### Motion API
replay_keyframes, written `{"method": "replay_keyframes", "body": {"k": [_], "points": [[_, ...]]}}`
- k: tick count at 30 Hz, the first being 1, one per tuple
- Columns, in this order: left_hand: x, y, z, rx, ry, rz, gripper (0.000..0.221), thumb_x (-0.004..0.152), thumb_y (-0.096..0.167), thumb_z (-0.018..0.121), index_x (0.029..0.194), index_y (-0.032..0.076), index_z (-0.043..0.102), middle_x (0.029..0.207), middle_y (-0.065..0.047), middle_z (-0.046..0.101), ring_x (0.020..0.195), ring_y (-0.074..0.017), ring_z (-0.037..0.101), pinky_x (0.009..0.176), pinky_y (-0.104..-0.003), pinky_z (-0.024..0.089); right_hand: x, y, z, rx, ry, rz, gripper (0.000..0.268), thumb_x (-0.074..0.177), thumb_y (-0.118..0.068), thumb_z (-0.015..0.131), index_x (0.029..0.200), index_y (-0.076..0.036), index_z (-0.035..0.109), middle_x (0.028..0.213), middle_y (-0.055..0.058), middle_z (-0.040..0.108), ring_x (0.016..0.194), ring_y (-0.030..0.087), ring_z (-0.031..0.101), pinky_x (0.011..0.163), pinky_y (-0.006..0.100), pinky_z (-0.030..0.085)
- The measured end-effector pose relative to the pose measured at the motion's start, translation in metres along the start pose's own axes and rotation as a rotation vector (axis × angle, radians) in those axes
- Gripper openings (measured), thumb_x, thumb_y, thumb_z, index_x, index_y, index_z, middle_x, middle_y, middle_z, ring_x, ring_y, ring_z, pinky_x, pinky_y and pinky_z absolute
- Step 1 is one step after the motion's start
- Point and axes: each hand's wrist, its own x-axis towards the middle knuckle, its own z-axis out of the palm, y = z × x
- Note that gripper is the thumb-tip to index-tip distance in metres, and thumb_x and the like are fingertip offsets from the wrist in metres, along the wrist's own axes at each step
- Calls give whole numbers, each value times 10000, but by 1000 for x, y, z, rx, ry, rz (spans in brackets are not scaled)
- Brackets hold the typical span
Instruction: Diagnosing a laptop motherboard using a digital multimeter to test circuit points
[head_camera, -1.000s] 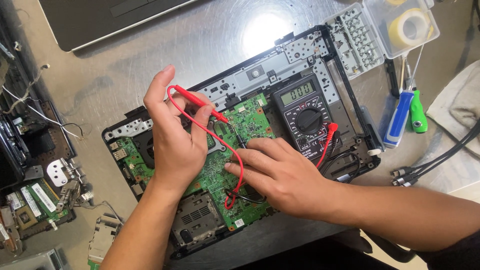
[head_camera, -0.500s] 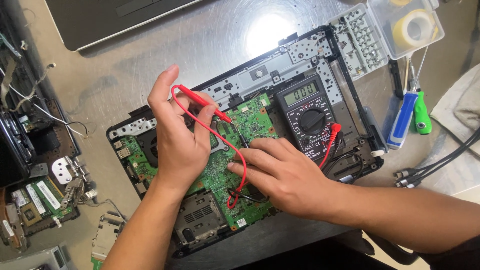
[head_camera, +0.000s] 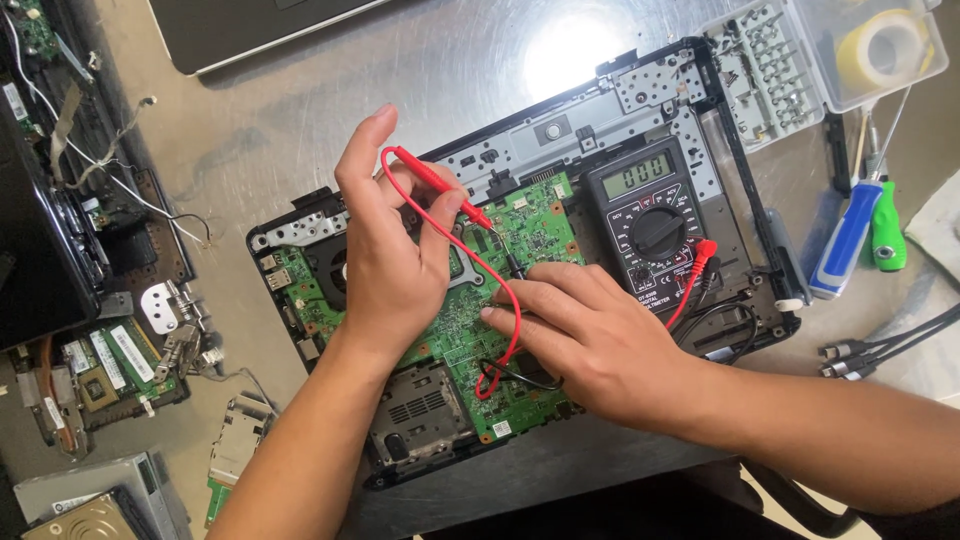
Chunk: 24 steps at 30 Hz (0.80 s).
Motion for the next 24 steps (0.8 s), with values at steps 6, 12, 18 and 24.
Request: {"method": "replay_keyframes", "body": {"k": [6, 12, 18, 24], "points": [[0, 0, 0, -8, 1, -3, 567, 1096, 13, 588, 1521, 69, 217, 1015, -130, 680, 923, -224, 702, 971, -348, 578, 0, 0, 0, 1, 5, -1, 361, 1017, 19, 472, 1354, -49, 582, 1309, 138, 614, 1139, 377, 584, 846, 478, 476], [0, 1, 0, -8, 1, -1, 564, 1093, 12, 586, 1520, 58, 221, 1021, -132, 673, 929, -226, 703, 990, -351, 571, 0, 0, -1, 10, -4, -1, 332, 1058, -65, 441, 1359, -46, 582, 1318, 138, 604, 1151, 377, 576, 868, 479, 477], [0, 0, 0, -3, 1, -7, 573, 1094, 15, 591, 1524, 66, 216, 1016, -125, 681, 932, -223, 709, 986, -356, 582, 1, 0, 0, -7, 21, -12, 346, 1019, 27, 466, 1337, -34, 587, 1298, 148, 611, 1136, 382, 587, 862, 476, 484], [-2, -1, 1, -19, 6, -2, 554, 1106, 27, 565, 1528, 66, 208, 1027, -127, 674, 919, -219, 706, 983, -357, 578, 4, -1, -3, 43, 38, -9, 302, 1025, 18, 497, 1310, -19, 591, 1266, 149, 621, 1097, 385, 581, 879, 490, 495]]}}
